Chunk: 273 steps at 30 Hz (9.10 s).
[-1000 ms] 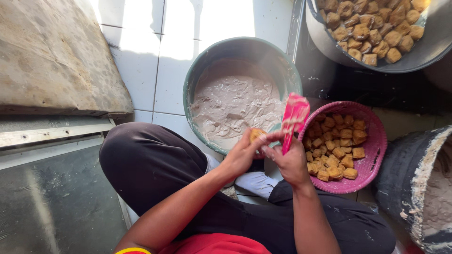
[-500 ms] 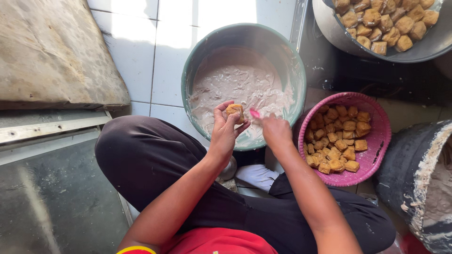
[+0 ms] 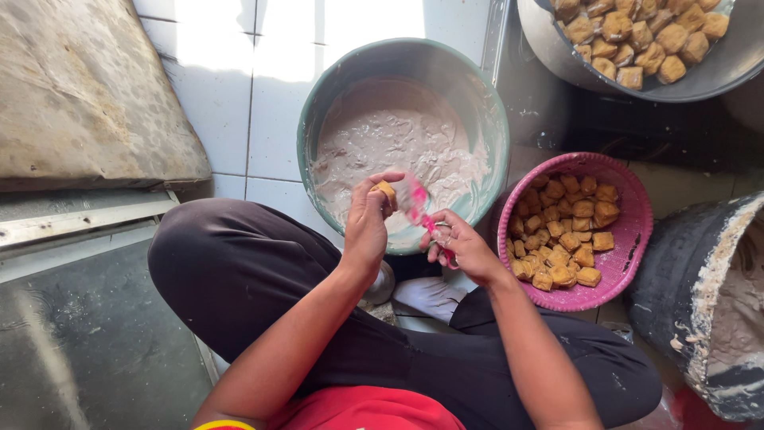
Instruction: The person sits on the floor and uses a small pink spatula to spread white batter into split fried tofu puffs, taking each puff from a pink basket and placing the filled puff back into the basket. A large bowl of batter and a pot of unfilled tofu puffs sit nearby.
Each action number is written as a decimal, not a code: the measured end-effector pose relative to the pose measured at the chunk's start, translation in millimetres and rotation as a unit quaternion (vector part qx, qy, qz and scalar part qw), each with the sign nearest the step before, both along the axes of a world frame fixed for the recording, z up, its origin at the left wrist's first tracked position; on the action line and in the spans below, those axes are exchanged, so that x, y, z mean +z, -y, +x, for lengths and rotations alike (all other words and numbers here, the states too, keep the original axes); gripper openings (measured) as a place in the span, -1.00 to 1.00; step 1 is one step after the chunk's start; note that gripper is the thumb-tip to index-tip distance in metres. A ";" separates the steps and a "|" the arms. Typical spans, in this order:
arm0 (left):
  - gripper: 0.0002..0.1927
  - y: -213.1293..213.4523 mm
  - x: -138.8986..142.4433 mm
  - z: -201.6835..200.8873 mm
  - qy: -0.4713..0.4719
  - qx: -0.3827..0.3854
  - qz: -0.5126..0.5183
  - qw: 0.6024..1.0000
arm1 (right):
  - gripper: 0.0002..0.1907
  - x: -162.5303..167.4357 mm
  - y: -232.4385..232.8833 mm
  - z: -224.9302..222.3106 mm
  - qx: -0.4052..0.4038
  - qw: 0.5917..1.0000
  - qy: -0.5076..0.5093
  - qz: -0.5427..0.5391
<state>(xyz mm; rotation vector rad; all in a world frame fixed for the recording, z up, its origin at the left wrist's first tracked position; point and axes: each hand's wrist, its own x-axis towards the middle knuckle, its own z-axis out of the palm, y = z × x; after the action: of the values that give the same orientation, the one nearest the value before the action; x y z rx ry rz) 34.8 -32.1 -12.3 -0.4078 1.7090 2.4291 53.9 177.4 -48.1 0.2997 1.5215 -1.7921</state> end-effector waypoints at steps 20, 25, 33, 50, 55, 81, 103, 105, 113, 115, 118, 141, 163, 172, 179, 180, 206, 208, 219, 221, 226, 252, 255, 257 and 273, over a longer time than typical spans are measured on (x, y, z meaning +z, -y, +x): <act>-0.77 -19.0 5.8 7.9 0.061 -0.149 0.054 0.986 | -0.82 27.5 16.9 7.9 -0.268 0.945 -0.187 0.024; -0.76 -17.6 -2.5 8.5 0.126 -0.190 0.075 0.971 | -0.83 28.6 20.9 11.2 -0.246 0.952 -0.184 -0.011; -0.76 -13.6 -7.5 5.8 0.114 -0.163 0.078 0.977 | -0.87 41.4 27.8 2.1 -0.210 0.929 -0.293 0.080; -0.70 -0.1 20.1 -9.7 0.098 -0.013 0.035 0.995 | -0.50 78.6 23.2 30.2 -0.116 0.964 -0.202 0.128; -0.62 -2.7 23.2 -2.4 0.010 -0.071 -0.034 0.997 | -0.65 81.6 28.2 28.4 -0.092 0.891 -0.369 0.250; -0.55 -1.4 40.9 2.5 -0.063 -0.152 -0.016 0.986 | -0.84 98.8 1.5 33.3 -0.115 0.699 -0.532 0.463; -0.72 20.7 82.2 -11.7 -0.324 -0.058 -0.445 0.833 | -0.81 116.5 -7.9 37.9 -0.081 0.857 -0.376 0.342; -0.74 20.5 81.6 -9.4 -0.285 -0.059 -0.373 0.881 | -0.76 97.7 -9.4 36.6 -0.076 0.904 -0.330 0.262; -0.66 16.0 41.0 -1.7 -0.088 -0.032 -0.005 0.996 | -0.53 43.6 13.7 52.8 -0.207 0.963 0.072 -0.154; -0.63 8.7 18.4 2.8 0.018 -0.007 0.068 0.998 | -0.53 49.7 9.7 54.4 -0.227 0.956 0.031 -0.184; -0.63 -13.1 -14.2 18.6 0.229 0.001 0.074 0.971 | -0.64 63.5 -3.3 56.4 -0.281 0.935 -0.053 -0.212; -0.58 -22.3 47.3 -41.9 0.081 -0.072 0.052 0.993 | -0.85 15.8 -203.6 8.0 -0.485 0.844 -0.141 0.182; -0.60 -46.0 5.1 -7.7 0.040 -0.244 0.047 0.968 | -0.83 23.3 -137.1 1.4 -0.330 0.941 -0.070 0.003; -0.67 -32.9 4.7 -2.1 0.052 -0.232 0.135 0.962 | -0.84 63.4 -21.9 12.3 -0.307 0.940 -0.066 -0.133; -0.74 -29.3 20.6 0.3 -0.101 -0.143 -0.063 0.982 | -0.72 62.9 20.4 26.1 -0.287 0.923 -0.242 0.081; -0.75 -29.8 18.7 1.7 -0.091 -0.153 -0.077 0.981 | -0.71 63.0 21.3 25.9 -0.271 0.914 -0.271 0.136; -0.67 -29.0 12.7 -12.0 0.079 -0.141 -0.055 0.985 | -0.70 53.9 -3.2 37.4 -0.186 0.966 -0.145 0.109; -0.68 -29.1 16.1 -10.2 0.066 -0.140 -0.056 0.986 | -0.62 48.9 -0.4 41.9 -0.171 0.977 -0.123 0.042; -0.53 -33.4 14.4 -3.4 -0.025 -0.222 0.138 0.965 | -0.71 45.9 1.4 35.8 -0.112 0.910 -0.302 0.262; -0.50 -29.5 17.5 -3.2 -0.019 -0.223 0.217 0.950 | -0.71 52.4 1.2 35.2 -0.109 0.891 -0.329 0.293; -0.42 -21.7 27.1 -4.6 -0.029 -0.218 0.272 0.937 | -0.65 70.3 5.0 30.6 -0.104 0.851 -0.385 0.341; -0.68 17.4 68.3 -29.1 -0.359 -0.072 -0.474 0.801 | -0.79 113.1 2.8 48.7 -0.043 0.801 -0.395 0.447; -0.68 13.7 69.8 -27.2 -0.382 -0.099 -0.482 0.783 | -0.77 123.8 10.5 49.0 -0.027 0.782 -0.435 0.446; -0.62 13.3 70.9 -27.2 -0.402 -0.111 -0.487 0.768 | -0.79 127.7 9.7 43.9 -0.028 0.786 -0.422 0.451; -0.71 4.6 61.3 -19.9 -0.211 -0.110 -0.186 0.953 | -0.52 57.6 24.6 57.7 -0.031 0.996 -0.069 0.051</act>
<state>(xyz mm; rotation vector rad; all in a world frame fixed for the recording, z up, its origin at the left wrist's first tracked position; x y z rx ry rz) 14.9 -36.7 49.0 0.2823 2.2540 2.1368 111.6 152.8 9.6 0.2817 1.7218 -1.8184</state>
